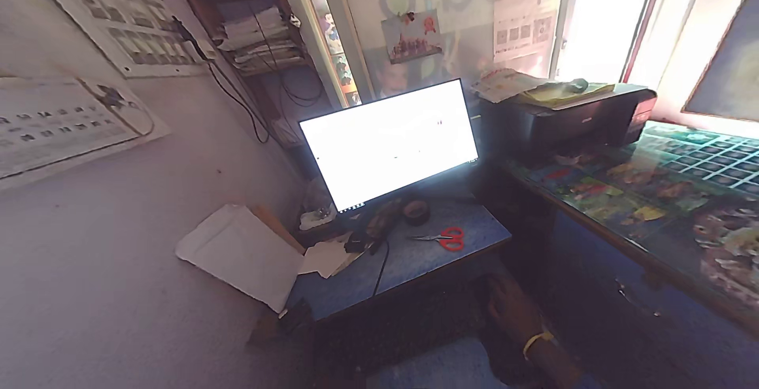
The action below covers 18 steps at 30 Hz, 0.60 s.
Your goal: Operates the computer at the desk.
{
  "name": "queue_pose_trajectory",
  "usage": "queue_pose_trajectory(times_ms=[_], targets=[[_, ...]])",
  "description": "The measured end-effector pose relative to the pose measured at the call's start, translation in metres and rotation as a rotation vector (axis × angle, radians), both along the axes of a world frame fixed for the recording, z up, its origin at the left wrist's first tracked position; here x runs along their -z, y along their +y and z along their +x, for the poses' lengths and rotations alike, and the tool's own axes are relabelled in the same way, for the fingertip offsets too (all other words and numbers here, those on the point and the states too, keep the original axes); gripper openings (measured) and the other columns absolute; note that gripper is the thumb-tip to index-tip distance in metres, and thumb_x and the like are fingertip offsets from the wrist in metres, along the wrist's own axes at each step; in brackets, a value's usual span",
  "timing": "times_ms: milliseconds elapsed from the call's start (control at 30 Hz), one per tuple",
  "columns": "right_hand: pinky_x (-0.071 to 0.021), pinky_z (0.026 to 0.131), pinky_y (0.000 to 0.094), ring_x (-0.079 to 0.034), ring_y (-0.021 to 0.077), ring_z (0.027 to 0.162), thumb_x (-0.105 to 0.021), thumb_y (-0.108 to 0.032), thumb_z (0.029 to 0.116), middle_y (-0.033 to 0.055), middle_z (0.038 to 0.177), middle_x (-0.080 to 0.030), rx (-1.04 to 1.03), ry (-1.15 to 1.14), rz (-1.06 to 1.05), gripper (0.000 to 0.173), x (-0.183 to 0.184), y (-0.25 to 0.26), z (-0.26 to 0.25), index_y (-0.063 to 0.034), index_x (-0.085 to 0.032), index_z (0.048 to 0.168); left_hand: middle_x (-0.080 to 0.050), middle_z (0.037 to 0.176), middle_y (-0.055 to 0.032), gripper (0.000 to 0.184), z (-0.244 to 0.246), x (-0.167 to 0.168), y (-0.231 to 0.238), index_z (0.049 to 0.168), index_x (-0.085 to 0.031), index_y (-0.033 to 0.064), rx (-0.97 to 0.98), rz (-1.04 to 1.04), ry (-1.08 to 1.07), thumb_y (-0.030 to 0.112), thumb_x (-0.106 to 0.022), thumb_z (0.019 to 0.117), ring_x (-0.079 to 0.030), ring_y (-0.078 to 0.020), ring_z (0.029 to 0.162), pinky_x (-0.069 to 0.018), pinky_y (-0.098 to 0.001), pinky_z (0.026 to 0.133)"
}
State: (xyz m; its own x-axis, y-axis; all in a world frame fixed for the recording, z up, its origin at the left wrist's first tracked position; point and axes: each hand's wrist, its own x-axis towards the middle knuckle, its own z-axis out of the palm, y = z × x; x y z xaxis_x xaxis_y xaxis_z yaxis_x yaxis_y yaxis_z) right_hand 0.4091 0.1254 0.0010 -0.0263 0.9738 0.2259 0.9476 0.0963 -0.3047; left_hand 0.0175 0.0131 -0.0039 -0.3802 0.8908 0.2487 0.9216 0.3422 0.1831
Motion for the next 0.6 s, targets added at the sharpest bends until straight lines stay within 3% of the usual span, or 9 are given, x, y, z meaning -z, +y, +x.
queue_pose_trajectory(times_ms=[100,167,233,300,433,533,600], targets=[[-0.0417,0.116,0.0495,-0.048,0.0331,0.143,-0.057,-0.037,0.0964,0.0161,0.154,-0.050,0.012,-0.006,-0.075,0.058,-0.002,0.000,-0.001,-0.0132,-0.054,0.149,-0.044,0.156,-0.0248,0.060,0.026,-0.001,0.008,0.142,-0.056,-0.0012,0.191,-0.033,0.027,0.043,-0.036,0.1062,-0.035,-0.0409,0.149,-0.0227,-0.0566,0.124],[-0.0401,0.117,0.0478,-0.046,0.0318,0.144,-0.057,-0.038,0.0964,0.0156,0.155,-0.049,0.012,-0.014,-0.083,0.058,0.000,0.001,-0.001,-0.0124,-0.054,0.149,-0.046,0.156,-0.0217,0.057,0.047,-0.004,0.013,0.141,-0.059,0.0032,0.335,-0.016,0.013,0.043,-0.037,0.1058,-0.038,-0.0402,0.148,-0.0244,-0.0575,0.123],[-0.0398,0.118,0.0480,-0.046,0.0330,0.144,-0.059,-0.038,0.0962,0.0167,0.153,-0.051,0.001,-0.008,-0.072,0.058,0.002,0.002,0.001,-0.0124,-0.054,0.148,-0.047,0.156,-0.0192,0.049,0.065,-0.009,0.017,0.139,-0.062,0.0085,0.457,0.065,-0.103,0.038,-0.046,0.1036,-0.043,-0.0388,0.145,-0.0307,-0.0550,0.120],[-0.0419,0.116,0.0477,-0.049,0.0322,0.142,-0.060,-0.039,0.0947,0.0156,0.151,-0.052,0.004,-0.016,-0.047,0.058,0.005,0.002,0.001,-0.0156,-0.055,0.148,-0.050,0.152,-0.0222,0.043,0.079,-0.001,0.020,0.133,-0.068,0.0081,0.540,0.268,-0.168,0.031,-0.060,0.0979,-0.048,-0.0444,0.139,-0.0354,-0.0603,0.116],[-0.0422,0.115,0.0491,-0.050,0.0334,0.141,-0.057,-0.039,0.0954,0.0169,0.151,-0.053,-0.019,-0.009,-0.055,0.058,0.005,-0.003,0.000,-0.0147,-0.055,0.148,-0.038,0.163,-0.0129,0.057,0.087,0.004,0.027,0.147,-0.056,0.0143,0.524,0.035,-0.009,0.050,-0.044,0.1043,-0.032,-0.0348,0.152,-0.0206,-0.0580,0.124],[-0.0417,0.116,0.0491,-0.049,0.0337,0.141,-0.056,-0.039,0.0969,0.0174,0.151,-0.052,-0.015,0.005,-0.072,0.059,0.005,-0.002,-0.001,-0.0144,-0.053,0.150,-0.038,0.163,-0.0147,0.059,0.092,0.001,0.031,0.143,-0.059,0.0055,0.520,0.083,-0.061,0.048,-0.046,0.1041,-0.032,-0.0349,0.152,-0.0208,-0.0574,0.125],[-0.0421,0.116,0.0489,-0.049,0.0343,0.141,-0.054,-0.038,0.0973,0.0176,0.152,-0.051,-0.012,0.007,-0.075,0.059,0.003,-0.003,-0.002,-0.0142,-0.051,0.151,-0.043,0.160,-0.0155,0.055,0.098,0.003,0.032,0.138,-0.062,0.0047,0.515,0.107,-0.139,0.044,-0.053,0.1011,-0.036,-0.0359,0.150,-0.0239,-0.0571,0.124]])
